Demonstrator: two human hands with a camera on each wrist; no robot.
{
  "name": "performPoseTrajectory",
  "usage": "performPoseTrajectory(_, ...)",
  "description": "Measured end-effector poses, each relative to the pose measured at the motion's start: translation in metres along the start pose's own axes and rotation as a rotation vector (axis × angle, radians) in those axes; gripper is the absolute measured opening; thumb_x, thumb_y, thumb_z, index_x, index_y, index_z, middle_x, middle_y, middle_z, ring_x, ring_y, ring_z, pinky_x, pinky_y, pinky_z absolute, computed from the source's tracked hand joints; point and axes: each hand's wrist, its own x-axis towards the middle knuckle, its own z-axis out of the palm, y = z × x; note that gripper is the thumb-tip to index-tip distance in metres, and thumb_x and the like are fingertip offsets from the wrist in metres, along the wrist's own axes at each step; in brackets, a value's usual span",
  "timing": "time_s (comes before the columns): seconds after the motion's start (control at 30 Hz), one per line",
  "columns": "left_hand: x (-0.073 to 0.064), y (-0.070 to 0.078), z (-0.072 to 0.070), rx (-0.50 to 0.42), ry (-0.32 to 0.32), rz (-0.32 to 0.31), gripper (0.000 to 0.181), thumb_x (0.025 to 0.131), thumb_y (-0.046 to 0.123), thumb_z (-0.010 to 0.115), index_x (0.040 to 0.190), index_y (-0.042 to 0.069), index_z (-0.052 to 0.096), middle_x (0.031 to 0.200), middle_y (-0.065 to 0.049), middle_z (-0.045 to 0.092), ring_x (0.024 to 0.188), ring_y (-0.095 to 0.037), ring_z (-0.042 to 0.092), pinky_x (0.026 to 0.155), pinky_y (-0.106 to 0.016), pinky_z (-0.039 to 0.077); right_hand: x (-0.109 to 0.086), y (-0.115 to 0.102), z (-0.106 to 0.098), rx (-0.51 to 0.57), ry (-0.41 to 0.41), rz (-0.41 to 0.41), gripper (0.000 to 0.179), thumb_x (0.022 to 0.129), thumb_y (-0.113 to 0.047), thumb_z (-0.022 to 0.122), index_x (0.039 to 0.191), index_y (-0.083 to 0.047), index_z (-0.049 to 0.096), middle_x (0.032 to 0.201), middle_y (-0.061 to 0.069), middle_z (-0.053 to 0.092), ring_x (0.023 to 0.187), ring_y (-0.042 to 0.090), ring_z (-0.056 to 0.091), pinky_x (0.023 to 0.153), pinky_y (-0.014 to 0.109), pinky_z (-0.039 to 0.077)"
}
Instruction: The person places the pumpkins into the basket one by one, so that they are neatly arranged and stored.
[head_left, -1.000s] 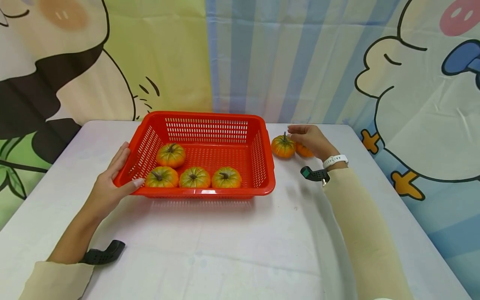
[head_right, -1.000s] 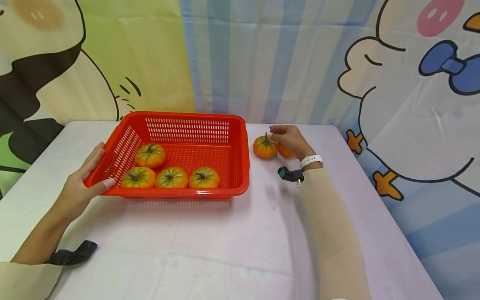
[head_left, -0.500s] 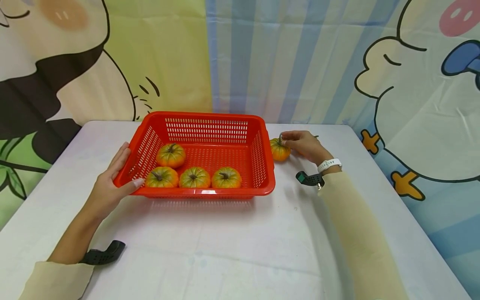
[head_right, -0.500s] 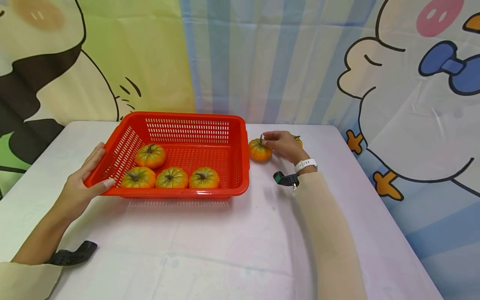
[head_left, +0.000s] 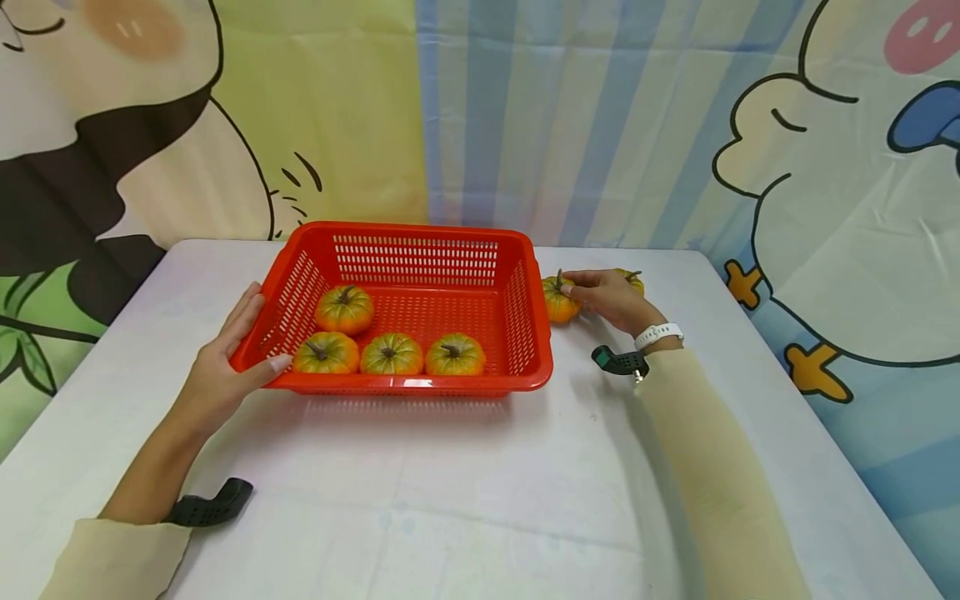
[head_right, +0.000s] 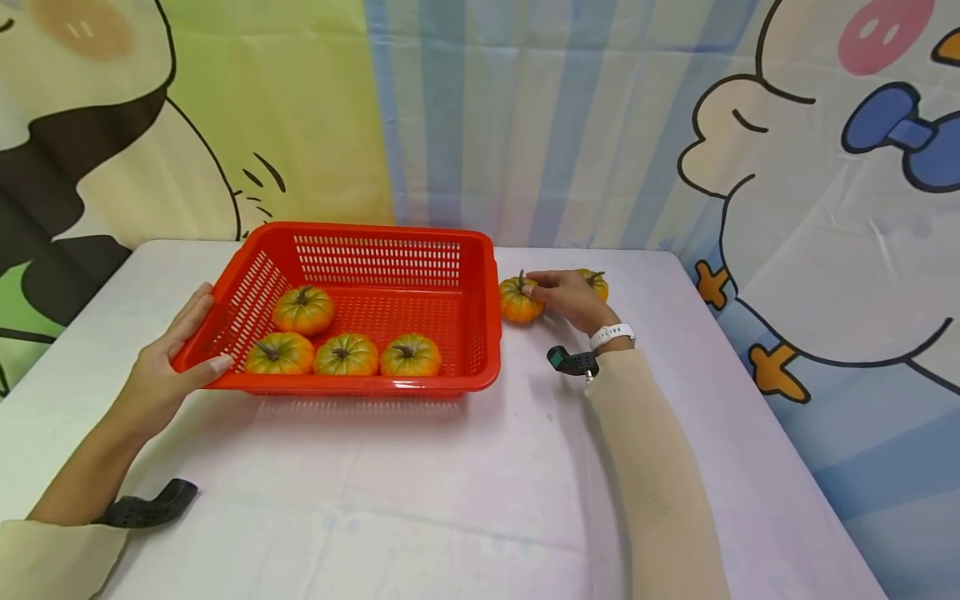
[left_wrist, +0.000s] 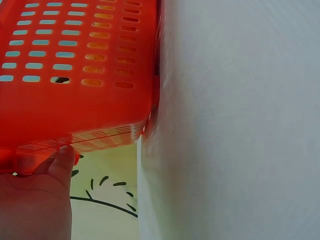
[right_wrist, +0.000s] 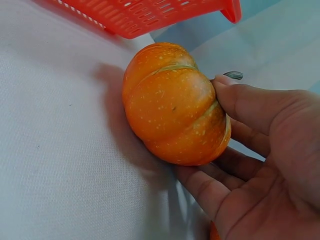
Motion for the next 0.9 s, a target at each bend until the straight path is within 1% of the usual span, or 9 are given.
performPoseTrajectory(0.27, -0.001, 0.001, 0.001, 0.003, 0.002, -0.006, 0.088, 0.090, 0.019, 0.068, 0.157, 0.020, 0.011, 0.162, 0.010, 0.005, 0.147, -0.022, 0.013, 0.078, -0.008, 0.043, -0.002, 0.000, 0.001, 0.032, 0.015, -0.004, 0.048, 0.095, -0.026, 0.065, 0.140, -0.012, 0.054, 0.141, 0.008, 0.051, 0.125, 0.025, 0.048, 0.104, 0.044, 0.041)
performPoseTrajectory(0.4, 0.000, 0.001, 0.000, 0.002, 0.001, -0.005, 0.089, 0.089, 0.019, 0.068, 0.157, 0.021, 0.011, 0.162, 0.010, 0.005, 0.147, -0.023, 0.013, 0.078, -0.008, 0.044, -0.001, 0.000, 0.000, 0.050, 0.044, 0.018, 0.049, 0.095, -0.027, 0.065, 0.141, -0.014, 0.053, 0.142, 0.007, 0.050, 0.124, 0.024, 0.047, 0.104, 0.043, 0.042)
performPoseTrajectory(0.57, 0.000, 0.000, 0.000, -0.002, -0.001, -0.007, 0.089, 0.089, 0.018, 0.068, 0.157, 0.021, 0.010, 0.162, 0.010, 0.005, 0.147, -0.022, 0.012, 0.077, -0.008, 0.044, -0.001, -0.005, -0.001, 0.151, 0.094, 0.062, 0.049, 0.095, -0.024, 0.065, 0.142, -0.015, 0.053, 0.145, 0.007, 0.047, 0.125, 0.024, 0.046, 0.103, 0.040, 0.043)
performPoseTrajectory(0.77, -0.001, 0.001, 0.000, 0.008, 0.000, 0.004, 0.089, 0.089, 0.020, 0.068, 0.156, 0.020, 0.011, 0.162, 0.011, 0.005, 0.147, -0.020, 0.012, 0.079, -0.010, 0.044, -0.004, -0.014, -0.004, 0.301, 0.125, 0.075, 0.050, 0.096, -0.021, 0.063, 0.144, -0.013, 0.050, 0.147, 0.005, 0.044, 0.125, 0.022, 0.045, 0.104, 0.036, 0.042)
performPoseTrajectory(0.83, -0.001, 0.002, 0.000, 0.015, 0.004, 0.004, 0.089, 0.089, 0.022, 0.069, 0.156, 0.020, 0.011, 0.162, 0.012, 0.006, 0.147, -0.019, 0.011, 0.080, -0.011, 0.044, -0.005, -0.016, -0.005, 0.319, 0.134, 0.083, 0.051, 0.096, -0.023, 0.064, 0.144, -0.014, 0.050, 0.147, 0.004, 0.044, 0.122, 0.021, 0.047, 0.105, 0.036, 0.040)
performPoseTrajectory(0.9, -0.001, 0.003, 0.001, 0.021, 0.005, 0.002, 0.089, 0.089, 0.023, 0.069, 0.156, 0.020, 0.011, 0.162, 0.013, 0.006, 0.147, -0.019, 0.011, 0.080, -0.012, 0.044, -0.005, -0.017, -0.008, 0.314, 0.151, 0.085, 0.052, 0.095, -0.025, 0.065, 0.144, -0.016, 0.050, 0.145, 0.004, 0.045, 0.116, 0.021, 0.048, 0.105, 0.037, 0.040)
